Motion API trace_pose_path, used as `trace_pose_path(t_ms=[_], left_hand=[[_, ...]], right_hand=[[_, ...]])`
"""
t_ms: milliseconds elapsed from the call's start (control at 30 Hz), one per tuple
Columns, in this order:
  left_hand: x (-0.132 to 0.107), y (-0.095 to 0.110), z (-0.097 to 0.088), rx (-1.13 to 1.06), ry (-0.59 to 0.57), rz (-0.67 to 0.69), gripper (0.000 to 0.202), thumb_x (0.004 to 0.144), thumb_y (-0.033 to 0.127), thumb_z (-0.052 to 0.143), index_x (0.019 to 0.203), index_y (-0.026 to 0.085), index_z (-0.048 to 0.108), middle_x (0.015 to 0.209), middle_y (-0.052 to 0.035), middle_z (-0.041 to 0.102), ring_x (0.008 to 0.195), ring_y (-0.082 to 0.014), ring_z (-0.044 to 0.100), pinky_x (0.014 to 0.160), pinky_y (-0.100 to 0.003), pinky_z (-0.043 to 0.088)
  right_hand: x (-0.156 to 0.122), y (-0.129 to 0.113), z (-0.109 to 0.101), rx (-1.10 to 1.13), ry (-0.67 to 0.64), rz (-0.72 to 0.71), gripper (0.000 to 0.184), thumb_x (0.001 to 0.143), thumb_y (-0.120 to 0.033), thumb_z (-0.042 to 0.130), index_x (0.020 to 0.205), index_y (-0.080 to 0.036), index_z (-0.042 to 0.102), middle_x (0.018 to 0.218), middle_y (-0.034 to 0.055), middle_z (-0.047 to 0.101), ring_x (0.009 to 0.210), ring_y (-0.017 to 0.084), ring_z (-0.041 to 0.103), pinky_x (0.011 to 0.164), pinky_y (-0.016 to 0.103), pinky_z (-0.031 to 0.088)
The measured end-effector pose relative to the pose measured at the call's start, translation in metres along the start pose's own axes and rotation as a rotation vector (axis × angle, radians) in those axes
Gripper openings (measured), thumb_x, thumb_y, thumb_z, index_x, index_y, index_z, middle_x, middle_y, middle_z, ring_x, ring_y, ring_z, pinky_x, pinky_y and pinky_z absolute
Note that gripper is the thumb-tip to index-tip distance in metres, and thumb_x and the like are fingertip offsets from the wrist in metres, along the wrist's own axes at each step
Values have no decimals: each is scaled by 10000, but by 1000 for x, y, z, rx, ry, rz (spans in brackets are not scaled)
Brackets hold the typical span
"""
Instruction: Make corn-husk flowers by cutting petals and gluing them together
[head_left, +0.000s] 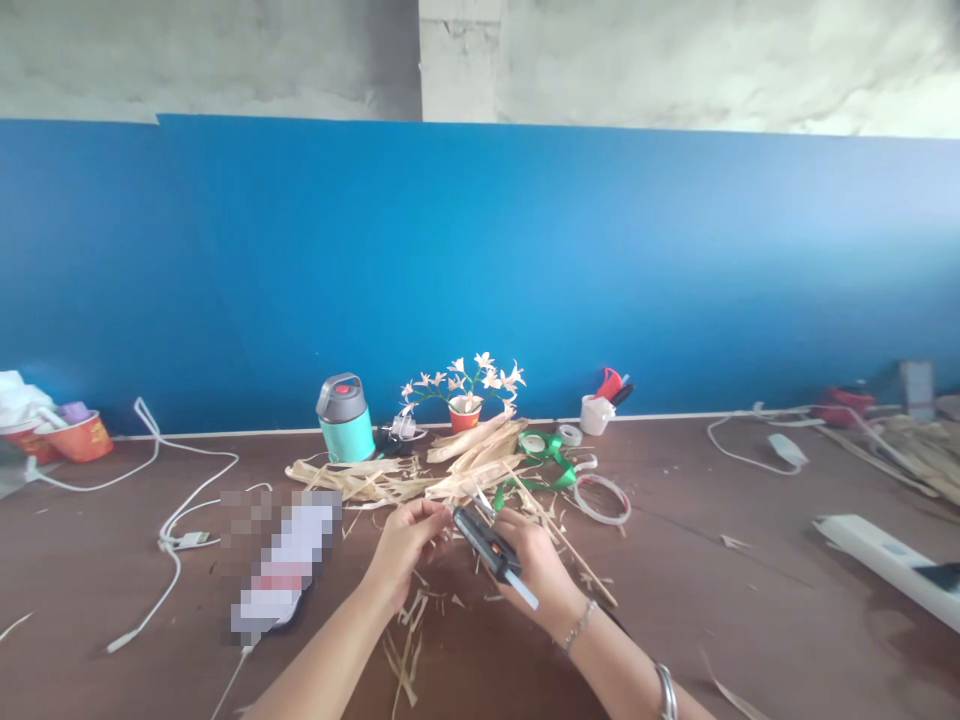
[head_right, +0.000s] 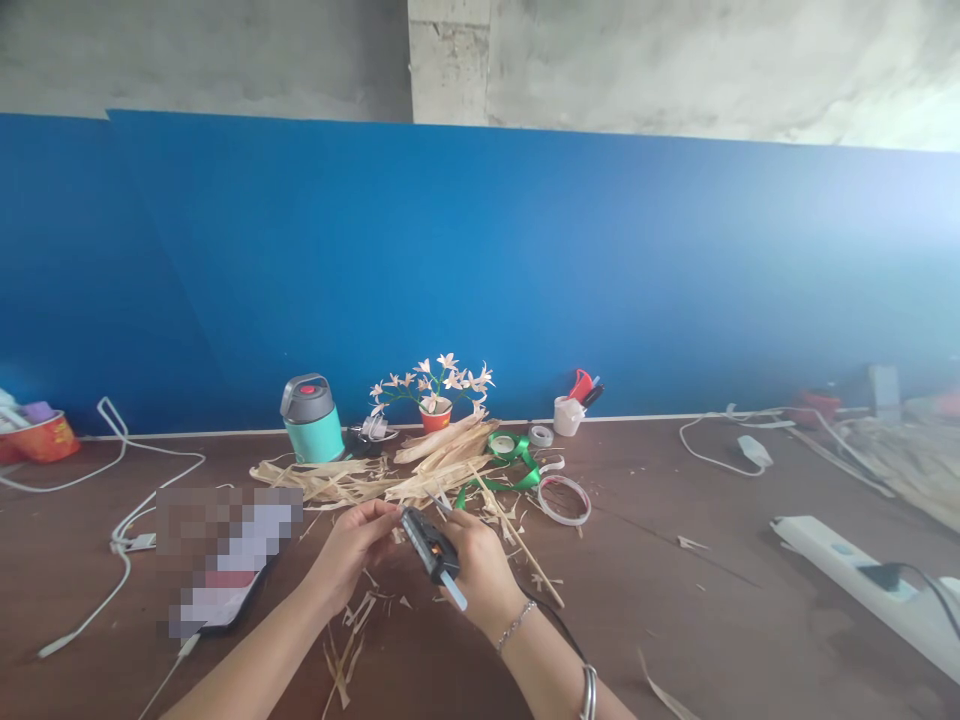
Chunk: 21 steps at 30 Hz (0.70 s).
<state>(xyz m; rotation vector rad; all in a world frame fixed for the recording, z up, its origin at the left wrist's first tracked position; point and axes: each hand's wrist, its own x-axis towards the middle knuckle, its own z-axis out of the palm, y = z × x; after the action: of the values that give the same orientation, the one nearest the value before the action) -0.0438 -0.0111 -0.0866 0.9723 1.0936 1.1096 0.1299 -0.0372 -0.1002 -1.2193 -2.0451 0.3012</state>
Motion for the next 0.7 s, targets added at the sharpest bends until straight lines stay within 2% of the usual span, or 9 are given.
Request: trace_pose_path(t_ms=[233,400,700], left_hand=[[2,-1,-2,14,-43,-8,283,604,389,725,634,144,587,456,48,513,381,-58,428,379,-161,245],[2,-2,-3,38,-88,8,321,616,448,701,641,141,611,515,24,548,391,-63,438,379,-170,250],[0,-1,-2,97,-38,7,298,624,445,681,631,150,636,447,34,523,384,-77,455,380,-172,266]], right_hand=[[0,-1,0,-10,-3,2,157,600,-69,509,564,-193,420,643,8,486,582,135,484,529,218,347],[-1,2,1,2,18,-16,143,611,-69,519,600,-193,449,682,11,488,614,140,496,548,221,369],[-1,1,1,20,24,-20,147,611,-62,514,639,-196,460,700,8,487,615,137,492,549,219,370]])
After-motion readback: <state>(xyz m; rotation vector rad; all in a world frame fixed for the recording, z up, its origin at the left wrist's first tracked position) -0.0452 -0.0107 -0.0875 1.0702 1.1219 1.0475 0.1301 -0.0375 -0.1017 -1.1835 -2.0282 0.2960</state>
